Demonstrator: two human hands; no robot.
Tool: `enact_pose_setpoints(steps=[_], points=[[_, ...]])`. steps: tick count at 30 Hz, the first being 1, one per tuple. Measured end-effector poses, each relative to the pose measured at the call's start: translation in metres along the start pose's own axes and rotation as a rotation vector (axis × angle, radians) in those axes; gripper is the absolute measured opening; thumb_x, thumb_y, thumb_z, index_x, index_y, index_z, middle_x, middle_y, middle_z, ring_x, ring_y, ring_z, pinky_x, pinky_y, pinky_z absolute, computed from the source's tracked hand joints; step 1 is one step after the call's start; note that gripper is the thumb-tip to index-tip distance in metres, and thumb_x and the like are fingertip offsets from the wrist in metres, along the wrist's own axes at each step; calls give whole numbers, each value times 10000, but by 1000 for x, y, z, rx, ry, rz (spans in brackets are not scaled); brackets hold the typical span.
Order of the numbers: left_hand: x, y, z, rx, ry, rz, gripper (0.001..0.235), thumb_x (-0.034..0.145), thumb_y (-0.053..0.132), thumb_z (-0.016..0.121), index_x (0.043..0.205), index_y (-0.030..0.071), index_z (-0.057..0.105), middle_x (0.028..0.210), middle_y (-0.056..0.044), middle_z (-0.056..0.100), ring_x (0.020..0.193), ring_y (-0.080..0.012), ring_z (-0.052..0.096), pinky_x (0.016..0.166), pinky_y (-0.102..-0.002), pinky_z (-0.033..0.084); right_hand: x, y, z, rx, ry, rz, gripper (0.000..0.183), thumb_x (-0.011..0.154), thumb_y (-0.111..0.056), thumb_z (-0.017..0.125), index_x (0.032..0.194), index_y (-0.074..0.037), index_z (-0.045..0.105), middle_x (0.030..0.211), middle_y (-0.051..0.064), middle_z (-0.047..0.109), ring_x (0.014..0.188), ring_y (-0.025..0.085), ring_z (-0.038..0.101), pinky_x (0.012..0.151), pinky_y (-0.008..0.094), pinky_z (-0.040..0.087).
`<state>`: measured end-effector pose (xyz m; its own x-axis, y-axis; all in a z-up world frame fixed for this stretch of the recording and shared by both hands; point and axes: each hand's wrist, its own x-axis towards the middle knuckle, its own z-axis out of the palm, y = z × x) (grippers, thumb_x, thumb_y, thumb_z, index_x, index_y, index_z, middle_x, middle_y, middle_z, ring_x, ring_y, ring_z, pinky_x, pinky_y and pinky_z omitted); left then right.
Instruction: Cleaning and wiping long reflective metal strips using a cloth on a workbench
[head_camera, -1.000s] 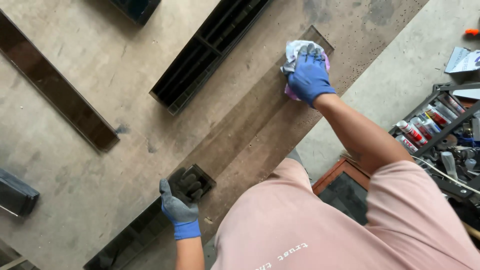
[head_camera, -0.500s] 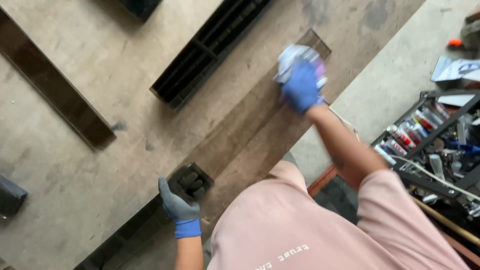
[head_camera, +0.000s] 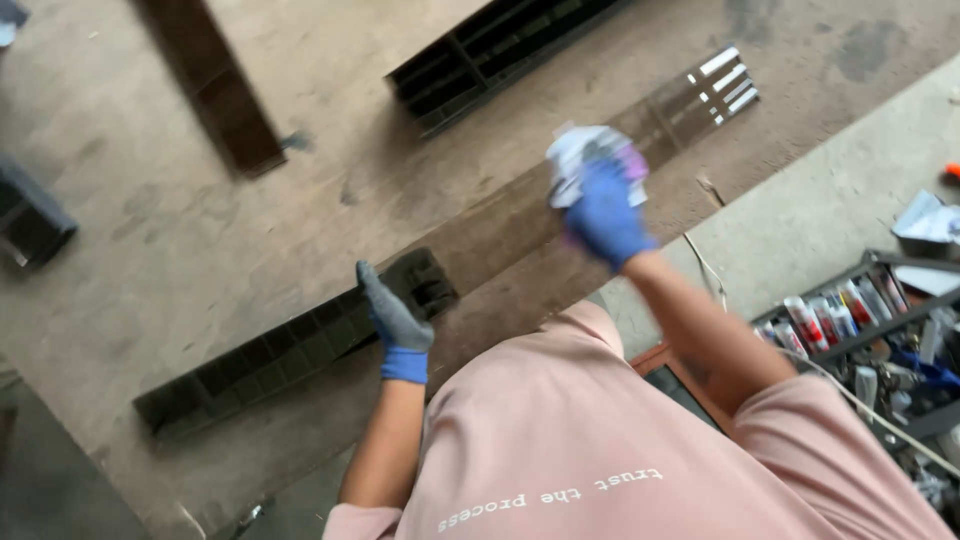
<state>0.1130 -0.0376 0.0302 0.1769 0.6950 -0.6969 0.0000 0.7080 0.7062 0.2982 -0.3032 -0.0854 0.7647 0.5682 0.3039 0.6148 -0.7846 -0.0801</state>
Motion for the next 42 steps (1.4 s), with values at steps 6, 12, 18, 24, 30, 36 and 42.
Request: enact_pose_setpoints(steps=[6,12,18,24,30,36,42], points=[[-106,71,36,26,-137,170,508,972,410,567,639,33,637,637,-152,639,763,-275,651,844,-370,537,30,-229,-100,707,-299,-373,584,787,-373,621,1312,-118,647,1280,141,644,1276,367,581,1167,535,364],[-32,17,-25,66,-292,-74,529,986,556,550,967,52,711,761,-194,698,651,-260,682,561,-295,473,17,-192,-156,985,-479,-672,361,982,-364,590,1243,-138,697,1395,134,621,1362,434,510,1152,550,338],[-24,14,-6,153,-482,-115,573,1025,561,575,1127,39,787,784,-266,726,538,-255,681,392,-276,472,-58,16,-108,882,-999,140,332,886,-168,721,1203,-80,767,1159,188,780,1125,411,709,968,519,552],[-51,38,11,49,-804,168,544,1013,386,571,1087,-129,732,749,-198,738,512,-198,673,427,-257,511,-16,295,-98,514,23,683,272,1270,-358,594,1209,-117,705,1055,130,689,931,270,635,708,474,496],[-78,55,34,335,-771,347,541,1013,368,543,1127,-119,748,827,-152,778,611,-167,716,499,-230,542,24,378,-77,-104,-148,564,1089,985,-755,448,1582,154,384,1514,423,414,1358,566,386,1142,511,242],[-32,18,4,179,-657,5,640,983,504,568,1202,-79,715,924,-174,788,658,-263,753,466,-340,571,53,351,-36,211,-136,90,525,1041,-518,567,1359,-108,647,1476,224,574,1318,445,460,1181,495,279],[27,-15,-48,1173,-196,1570,763,816,73,785,1535,32,534,1260,-268,597,1153,-453,655,1099,-422,533,80,337,-38,378,-206,213,400,1019,-491,608,937,-109,697,1343,13,675,1324,297,484,1178,495,200]])
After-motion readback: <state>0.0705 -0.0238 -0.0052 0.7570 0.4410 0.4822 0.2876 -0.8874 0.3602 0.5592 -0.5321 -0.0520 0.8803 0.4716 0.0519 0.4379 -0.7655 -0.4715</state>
